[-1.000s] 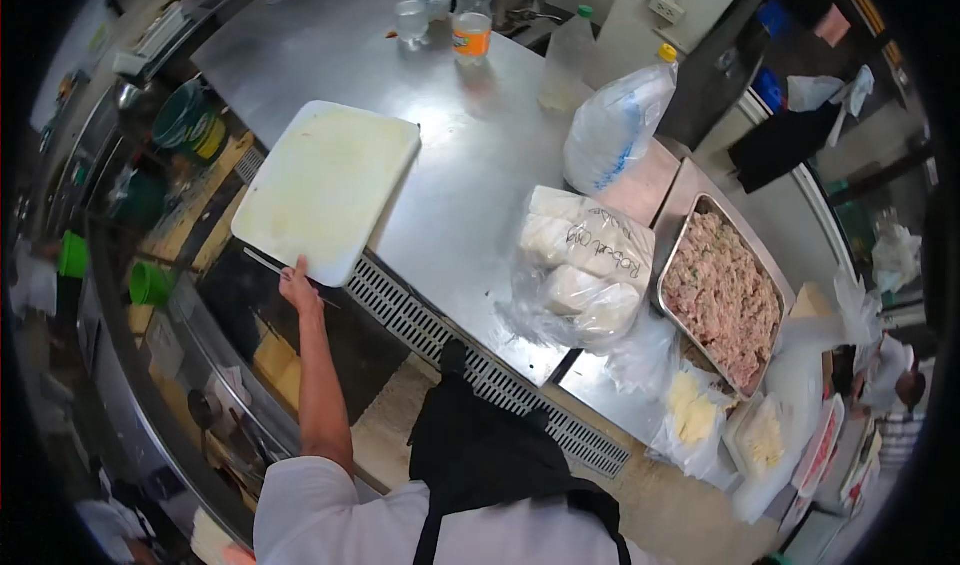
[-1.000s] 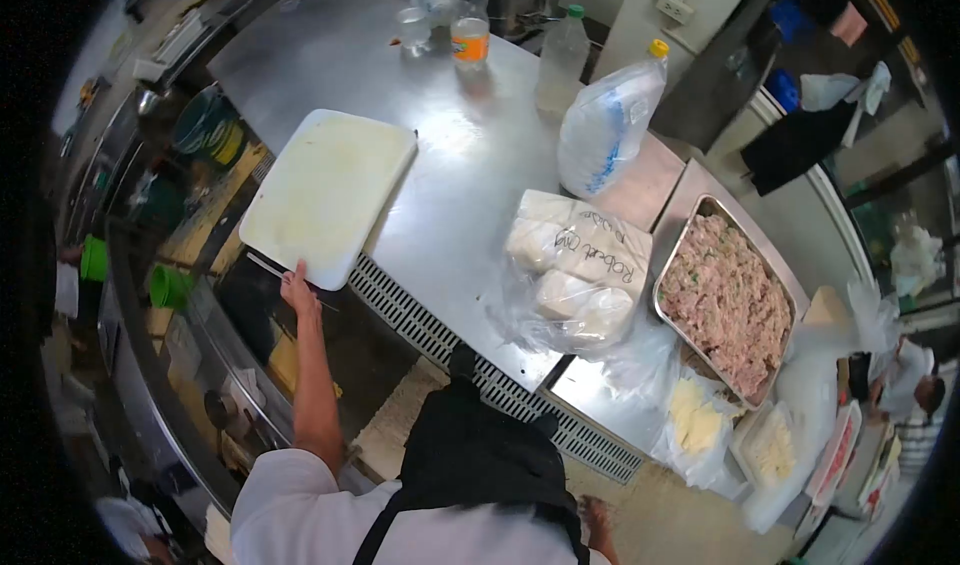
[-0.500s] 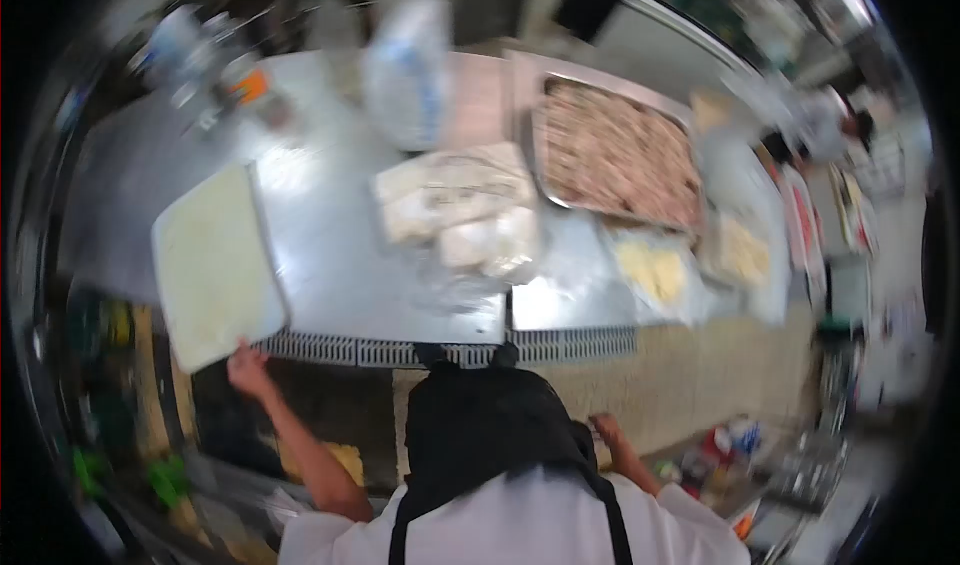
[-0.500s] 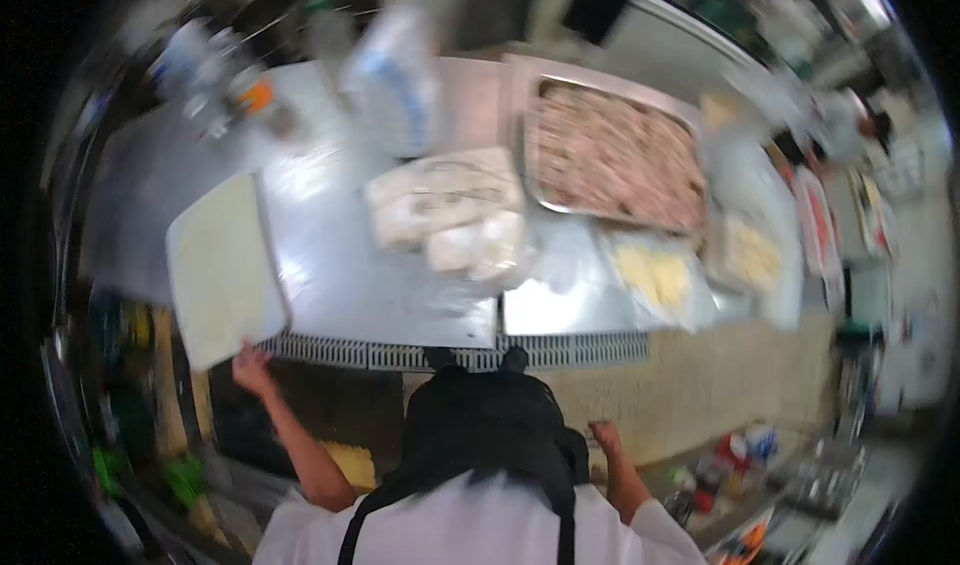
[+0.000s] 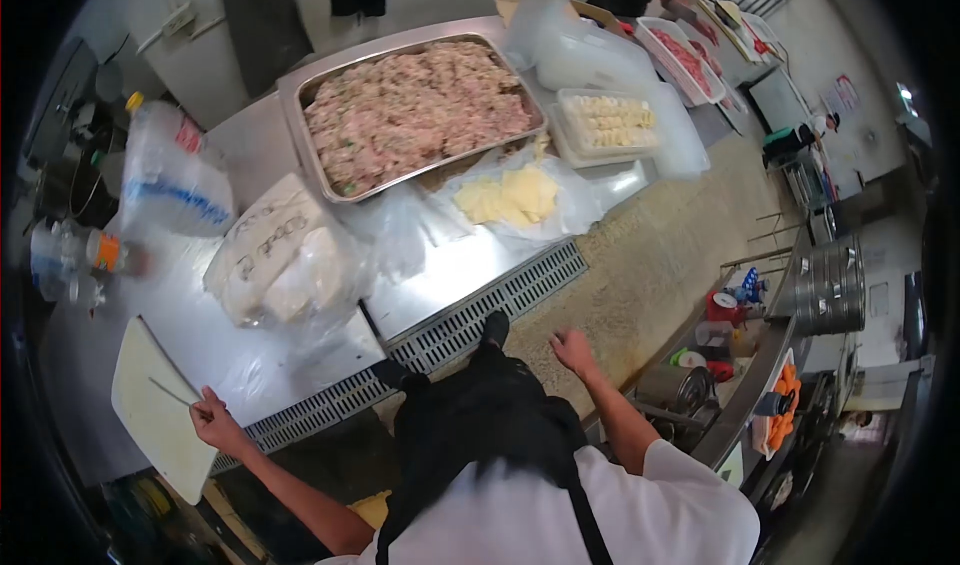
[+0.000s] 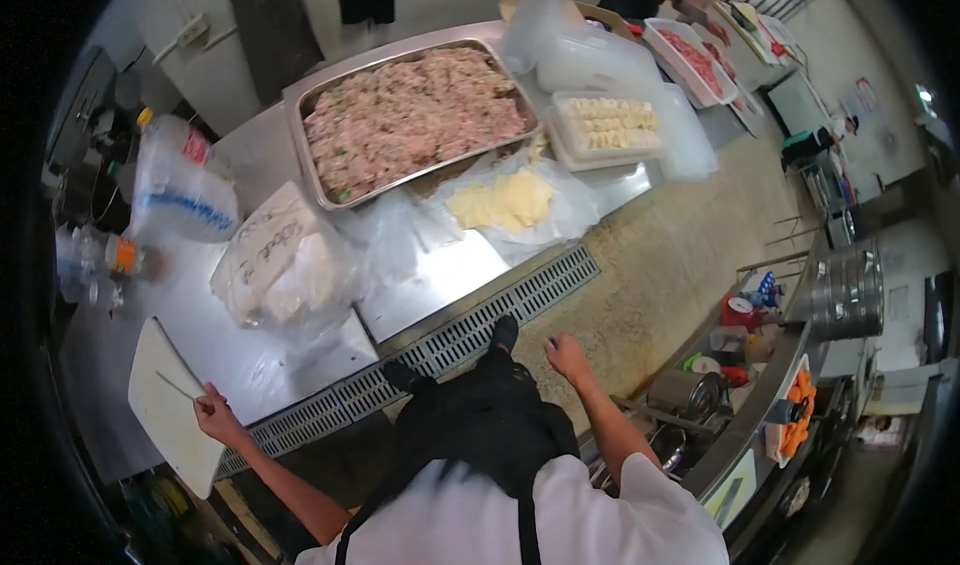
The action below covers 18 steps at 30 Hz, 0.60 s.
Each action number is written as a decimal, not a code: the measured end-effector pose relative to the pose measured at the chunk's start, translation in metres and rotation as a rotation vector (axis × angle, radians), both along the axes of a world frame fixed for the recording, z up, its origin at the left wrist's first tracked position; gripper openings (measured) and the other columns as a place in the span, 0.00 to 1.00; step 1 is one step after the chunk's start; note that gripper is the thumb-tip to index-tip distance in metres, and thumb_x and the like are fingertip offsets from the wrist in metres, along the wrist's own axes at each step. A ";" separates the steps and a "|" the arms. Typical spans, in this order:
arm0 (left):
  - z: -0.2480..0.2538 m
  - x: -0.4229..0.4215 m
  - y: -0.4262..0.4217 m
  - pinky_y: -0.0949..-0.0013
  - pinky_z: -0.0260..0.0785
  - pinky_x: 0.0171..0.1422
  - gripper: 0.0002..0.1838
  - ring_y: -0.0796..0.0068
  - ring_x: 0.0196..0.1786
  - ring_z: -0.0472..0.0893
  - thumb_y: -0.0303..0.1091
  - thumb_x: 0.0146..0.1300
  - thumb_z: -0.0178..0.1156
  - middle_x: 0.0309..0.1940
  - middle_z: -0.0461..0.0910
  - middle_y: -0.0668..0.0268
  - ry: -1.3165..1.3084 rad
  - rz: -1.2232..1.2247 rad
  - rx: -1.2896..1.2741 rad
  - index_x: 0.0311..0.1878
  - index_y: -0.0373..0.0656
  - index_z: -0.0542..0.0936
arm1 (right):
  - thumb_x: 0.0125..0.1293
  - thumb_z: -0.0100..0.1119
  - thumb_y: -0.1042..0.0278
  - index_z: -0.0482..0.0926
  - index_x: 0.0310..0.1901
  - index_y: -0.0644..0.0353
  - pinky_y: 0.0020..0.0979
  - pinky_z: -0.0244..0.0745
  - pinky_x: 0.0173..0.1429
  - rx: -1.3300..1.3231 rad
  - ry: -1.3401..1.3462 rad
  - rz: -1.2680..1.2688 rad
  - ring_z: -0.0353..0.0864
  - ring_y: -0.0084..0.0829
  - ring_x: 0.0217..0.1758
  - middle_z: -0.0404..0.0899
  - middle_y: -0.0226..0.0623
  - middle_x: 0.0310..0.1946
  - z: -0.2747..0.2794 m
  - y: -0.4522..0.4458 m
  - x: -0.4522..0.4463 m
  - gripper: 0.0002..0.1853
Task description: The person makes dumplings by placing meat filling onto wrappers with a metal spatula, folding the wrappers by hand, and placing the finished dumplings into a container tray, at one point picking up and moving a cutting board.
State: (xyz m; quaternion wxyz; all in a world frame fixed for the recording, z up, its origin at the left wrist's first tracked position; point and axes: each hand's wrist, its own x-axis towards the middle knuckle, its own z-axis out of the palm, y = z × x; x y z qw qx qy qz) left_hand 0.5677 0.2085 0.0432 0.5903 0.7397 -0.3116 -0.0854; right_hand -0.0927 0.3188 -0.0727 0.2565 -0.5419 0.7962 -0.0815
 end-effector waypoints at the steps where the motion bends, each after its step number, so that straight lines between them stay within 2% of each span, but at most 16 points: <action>1: 0.002 -0.020 -0.007 0.77 0.54 0.26 0.24 0.85 0.22 0.60 0.40 0.70 0.66 0.18 0.64 0.73 -0.096 -0.086 0.068 0.24 0.43 0.64 | 0.66 0.59 0.63 0.81 0.39 0.67 0.46 0.74 0.42 -0.141 -0.048 0.023 0.79 0.57 0.36 0.80 0.53 0.31 0.022 -0.024 -0.001 0.13; 2: 0.004 -0.040 -0.012 0.78 0.53 0.27 0.23 0.85 0.22 0.60 0.39 0.69 0.67 0.18 0.65 0.73 -0.197 -0.166 0.136 0.24 0.42 0.66 | 0.67 0.58 0.66 0.81 0.38 0.67 0.46 0.73 0.42 -0.282 -0.100 0.049 0.78 0.56 0.36 0.79 0.52 0.30 0.041 -0.048 -0.001 0.11; 4: 0.010 -0.097 -0.025 0.78 0.54 0.28 0.19 0.85 0.24 0.61 0.35 0.68 0.68 0.19 0.65 0.75 -0.179 -0.218 0.076 0.27 0.38 0.69 | 0.67 0.58 0.69 0.81 0.39 0.67 0.45 0.74 0.43 -0.555 -0.214 0.149 0.79 0.54 0.38 0.80 0.49 0.34 0.069 -0.095 -0.011 0.08; 6: 0.015 -0.157 -0.036 0.79 0.56 0.29 0.15 0.87 0.26 0.62 0.31 0.67 0.68 0.22 0.67 0.76 -0.140 -0.311 0.077 0.30 0.37 0.72 | 0.64 0.60 0.74 0.81 0.39 0.66 0.42 0.75 0.44 -0.615 -0.223 0.233 0.80 0.51 0.39 0.80 0.46 0.35 0.100 -0.131 -0.025 0.06; 7: -0.002 -0.175 -0.042 0.80 0.60 0.31 0.10 0.88 0.27 0.65 0.27 0.65 0.69 0.25 0.69 0.77 -0.090 -0.375 -0.002 0.36 0.35 0.76 | 0.64 0.60 0.74 0.81 0.39 0.66 0.42 0.75 0.44 -0.617 -0.235 0.239 0.80 0.51 0.39 0.80 0.46 0.35 0.109 -0.151 -0.035 0.06; 9: -0.007 -0.229 -0.045 0.81 0.62 0.32 0.09 0.88 0.28 0.67 0.25 0.64 0.68 0.26 0.70 0.76 -0.084 -0.407 0.054 0.40 0.34 0.76 | 0.60 0.60 0.78 0.80 0.37 0.64 0.40 0.75 0.42 -0.716 -0.355 0.262 0.80 0.50 0.39 0.79 0.45 0.33 0.116 -0.175 -0.049 0.04; 14: 0.029 -0.367 -0.060 0.81 0.64 0.34 0.13 0.88 0.31 0.71 0.19 0.59 0.65 0.28 0.72 0.75 0.039 -0.495 0.163 0.48 0.35 0.78 | 0.56 0.62 0.80 0.81 0.36 0.63 0.40 0.76 0.39 -0.767 -0.511 0.269 0.81 0.47 0.36 0.79 0.44 0.32 0.119 -0.199 -0.085 0.06; 18: 0.042 -0.408 -0.063 0.81 0.65 0.34 0.16 0.88 0.31 0.71 0.17 0.56 0.63 0.30 0.74 0.74 -0.053 -0.530 0.190 0.48 0.38 0.78 | 0.53 0.63 0.80 0.83 0.32 0.62 0.40 0.76 0.39 -0.731 -0.551 0.309 0.81 0.47 0.33 0.80 0.44 0.28 0.118 -0.225 -0.102 0.05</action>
